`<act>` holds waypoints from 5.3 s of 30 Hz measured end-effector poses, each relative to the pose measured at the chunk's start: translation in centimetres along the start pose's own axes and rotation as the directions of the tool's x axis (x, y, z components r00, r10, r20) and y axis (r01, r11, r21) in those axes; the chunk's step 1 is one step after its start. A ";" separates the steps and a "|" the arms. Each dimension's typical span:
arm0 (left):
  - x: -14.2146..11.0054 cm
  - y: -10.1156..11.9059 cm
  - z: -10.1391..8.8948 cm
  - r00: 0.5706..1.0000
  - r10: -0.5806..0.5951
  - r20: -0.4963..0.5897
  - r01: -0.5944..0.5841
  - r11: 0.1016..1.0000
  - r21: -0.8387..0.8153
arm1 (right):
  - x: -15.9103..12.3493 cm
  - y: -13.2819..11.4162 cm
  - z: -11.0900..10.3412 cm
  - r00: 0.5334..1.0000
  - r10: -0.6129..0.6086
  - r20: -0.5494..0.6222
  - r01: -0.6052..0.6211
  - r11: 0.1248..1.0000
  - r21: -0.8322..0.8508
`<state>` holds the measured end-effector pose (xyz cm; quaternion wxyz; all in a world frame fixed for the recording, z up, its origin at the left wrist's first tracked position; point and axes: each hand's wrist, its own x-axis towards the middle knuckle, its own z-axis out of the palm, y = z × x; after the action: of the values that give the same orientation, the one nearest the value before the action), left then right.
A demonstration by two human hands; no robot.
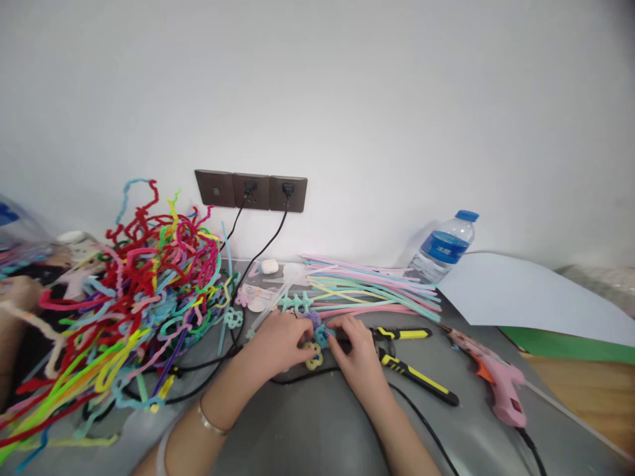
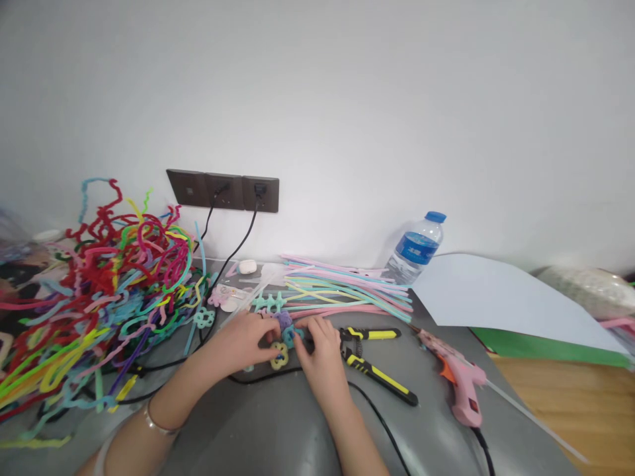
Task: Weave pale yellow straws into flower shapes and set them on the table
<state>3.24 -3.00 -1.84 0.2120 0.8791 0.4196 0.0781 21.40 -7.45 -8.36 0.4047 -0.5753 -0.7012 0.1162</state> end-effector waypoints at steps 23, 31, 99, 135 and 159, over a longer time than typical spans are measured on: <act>-0.7 -2.9 -2.2 0.917 -0.397 0.029 0.396 0.917 0.050 | -0.1 -0.3 -0.2 1.000 0.003 0.011 -0.002 0.993 -0.115; -0.5 -2.7 -1.7 0.919 -0.393 0.018 0.392 0.919 0.026 | -0.1 -2.0 -1.1 0.922 -0.278 0.270 0.279 0.960 0.035; 1.7 -3.6 -1.6 0.852 -0.272 -0.448 0.198 0.959 -0.204 | 9.8 6.3 -3.5 0.993 0.120 -0.022 -0.111 0.966 0.235; 1.1 -3.5 -1.3 0.566 -0.310 -0.764 0.005 0.928 -0.373 | 9.6 8.1 -2.9 0.959 -0.021 -0.284 0.035 0.998 0.043; 1.3 -3.4 -1.2 0.588 -0.286 -0.757 -0.012 0.932 -0.361 | 9.0 9.0 -2.3 0.997 -0.004 -0.073 -0.004 0.995 -0.102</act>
<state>1.24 0.27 -2.31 0.1505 0.6666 0.5177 0.5148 29.30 2.79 -8.65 0.4003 -0.5991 -0.6909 0.0590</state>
